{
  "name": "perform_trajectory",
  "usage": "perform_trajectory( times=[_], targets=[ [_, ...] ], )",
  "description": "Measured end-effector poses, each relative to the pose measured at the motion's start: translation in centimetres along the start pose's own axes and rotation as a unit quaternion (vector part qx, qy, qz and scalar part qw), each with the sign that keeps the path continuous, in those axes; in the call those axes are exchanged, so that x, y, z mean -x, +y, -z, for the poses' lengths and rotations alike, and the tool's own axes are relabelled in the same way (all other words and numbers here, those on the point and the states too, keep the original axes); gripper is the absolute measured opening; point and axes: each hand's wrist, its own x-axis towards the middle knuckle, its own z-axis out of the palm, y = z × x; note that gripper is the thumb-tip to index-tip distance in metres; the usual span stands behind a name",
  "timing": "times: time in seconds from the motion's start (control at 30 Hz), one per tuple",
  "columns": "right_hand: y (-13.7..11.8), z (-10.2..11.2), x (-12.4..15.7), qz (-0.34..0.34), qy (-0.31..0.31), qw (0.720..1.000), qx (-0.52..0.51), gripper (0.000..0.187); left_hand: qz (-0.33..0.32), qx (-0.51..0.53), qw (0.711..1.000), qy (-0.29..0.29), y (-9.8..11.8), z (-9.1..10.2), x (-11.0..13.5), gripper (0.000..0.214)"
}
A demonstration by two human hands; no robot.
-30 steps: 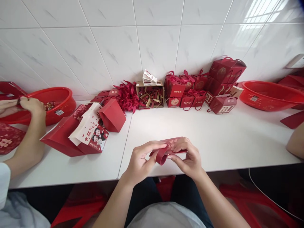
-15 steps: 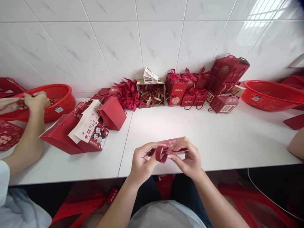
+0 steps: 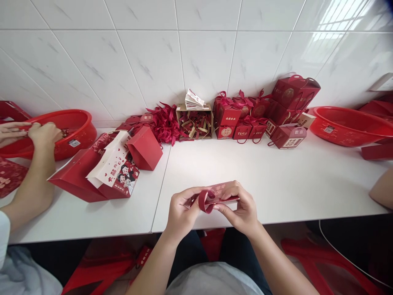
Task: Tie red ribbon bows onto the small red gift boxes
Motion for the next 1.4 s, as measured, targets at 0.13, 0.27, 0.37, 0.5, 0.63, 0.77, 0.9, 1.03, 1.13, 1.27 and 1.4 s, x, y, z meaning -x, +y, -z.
perform_trajectory(
  times=[0.13, 0.27, 0.37, 0.5, 0.63, 0.77, 0.9, 1.03, 1.13, 1.27, 1.4],
  targets=[
    [0.1, 0.0, 0.1, -0.007, 0.002, 1.000, 0.000, 0.019, -0.001, -0.001, 1.000, 0.016, -0.2, 0.1, -0.1, 0.014],
    [0.2, -0.1, 0.2, -0.016, 0.000, 1.000, -0.015, 0.017, 0.017, -0.001, 1.000, -0.026, -0.1, -0.1, 0.0, 0.015],
    [0.3, 0.0, 0.3, -0.026, -0.001, 0.999, -0.021, 0.018, 0.016, -0.008, 0.999, -0.039, 0.2, -0.1, 0.0, 0.015],
    [0.4, 0.0, 0.4, -0.028, 0.002, 0.999, -0.022, 0.019, 0.014, -0.024, 0.999, -0.043, 0.3, -0.1, 0.0, 0.015],
    [0.5, -0.1, 0.3, -0.027, 0.005, 0.999, -0.022, 0.018, 0.019, -0.027, 0.999, -0.043, 0.1, 0.1, -0.1, 0.015],
    [0.5, 0.0, 0.4, -0.035, 0.003, 0.999, -0.026, 0.019, 0.021, -0.034, 0.998, -0.048, 0.1, 0.2, 0.1, 0.016],
    [0.6, 0.0, 0.8, -0.049, 0.004, 0.998, -0.042, 0.020, -0.017, -0.026, 0.996, -0.079, -0.2, 0.5, 0.5, 0.014],
    [0.7, -0.1, 1.0, -0.068, 0.013, 0.995, -0.075, 0.021, -0.037, 0.005, 0.994, -0.106, -0.7, 0.8, 0.5, 0.015],
    [0.8, -0.2, 1.1, -0.066, 0.015, 0.995, -0.077, 0.021, -0.049, 0.031, 0.988, -0.145, -0.9, 0.9, 0.1, 0.015],
    [1.0, -0.2, 1.0, -0.068, 0.023, 0.995, -0.068, 0.020, -0.100, 0.028, 0.981, -0.162, -1.0, 0.7, -0.2, 0.014],
    [0.8, 0.1, 0.8, -0.056, 0.011, 0.996, -0.070, 0.024, -0.103, 0.012, 0.985, -0.136, -1.7, 0.4, 0.0, 0.011]
  ],
)
